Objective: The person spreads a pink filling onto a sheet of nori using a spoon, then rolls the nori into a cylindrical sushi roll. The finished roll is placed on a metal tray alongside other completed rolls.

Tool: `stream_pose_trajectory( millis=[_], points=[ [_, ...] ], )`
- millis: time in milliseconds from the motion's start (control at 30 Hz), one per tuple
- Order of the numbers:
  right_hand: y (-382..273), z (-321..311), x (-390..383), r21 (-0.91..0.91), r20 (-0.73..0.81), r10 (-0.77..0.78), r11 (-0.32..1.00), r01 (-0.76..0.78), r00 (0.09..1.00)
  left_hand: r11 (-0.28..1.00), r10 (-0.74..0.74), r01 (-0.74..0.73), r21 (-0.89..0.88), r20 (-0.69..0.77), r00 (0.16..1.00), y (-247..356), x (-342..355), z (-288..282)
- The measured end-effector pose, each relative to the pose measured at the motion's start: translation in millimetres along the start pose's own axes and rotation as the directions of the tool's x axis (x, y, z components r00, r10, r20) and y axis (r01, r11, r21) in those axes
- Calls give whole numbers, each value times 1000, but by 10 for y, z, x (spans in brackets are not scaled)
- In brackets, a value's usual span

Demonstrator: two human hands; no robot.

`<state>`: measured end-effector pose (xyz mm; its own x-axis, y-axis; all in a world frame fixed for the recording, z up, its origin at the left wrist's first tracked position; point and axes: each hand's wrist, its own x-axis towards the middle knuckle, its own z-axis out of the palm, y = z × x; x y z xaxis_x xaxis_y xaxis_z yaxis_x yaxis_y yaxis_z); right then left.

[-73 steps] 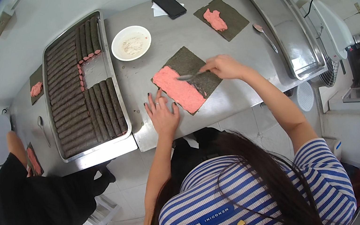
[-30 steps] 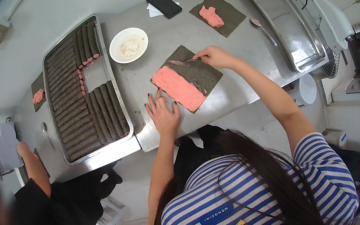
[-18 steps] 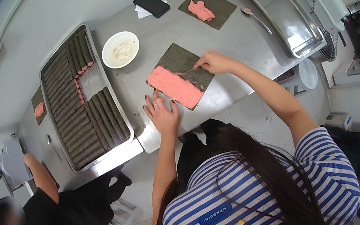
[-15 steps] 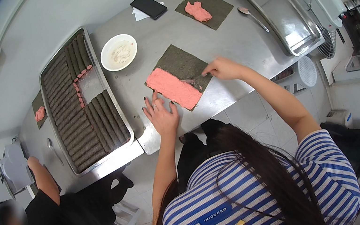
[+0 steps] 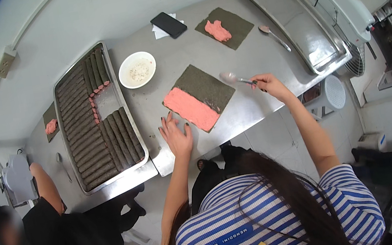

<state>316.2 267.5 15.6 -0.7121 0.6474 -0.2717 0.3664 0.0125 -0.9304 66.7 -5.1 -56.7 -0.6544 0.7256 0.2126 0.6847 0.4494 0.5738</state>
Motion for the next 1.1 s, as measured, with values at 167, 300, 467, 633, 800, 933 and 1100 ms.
stream_pose_trajectory(
  millis=[167,300,467,633,800,933,1100],
  points=[
    [525,-235,586,192,-447,56,981,35,893,968,-67,58,-243,-27,997,-62,-28,8],
    [771,-315,1111,100,-544,49,995,7,838,971,-113,94,-219,-77,991,23,-116,-168],
    [953,-248,1221,-570,-576,-370,821,-34,729,922,-278,254,-292,-40,960,57,-159,-315],
    [329,487,421,-658,-166,-647,635,405,744,760,-505,494,-423,95,858,191,-306,-425],
    [245,1356,-238,-496,493,-633,360,791,597,651,-559,561,-511,177,810,128,-492,-300],
    [297,1662,-379,-408,497,-632,433,803,594,633,-570,596,-493,224,790,201,-308,-374],
    [325,1684,-405,-396,451,-590,540,743,669,901,-393,402,-164,85,916,-117,438,-384]
  ],
)
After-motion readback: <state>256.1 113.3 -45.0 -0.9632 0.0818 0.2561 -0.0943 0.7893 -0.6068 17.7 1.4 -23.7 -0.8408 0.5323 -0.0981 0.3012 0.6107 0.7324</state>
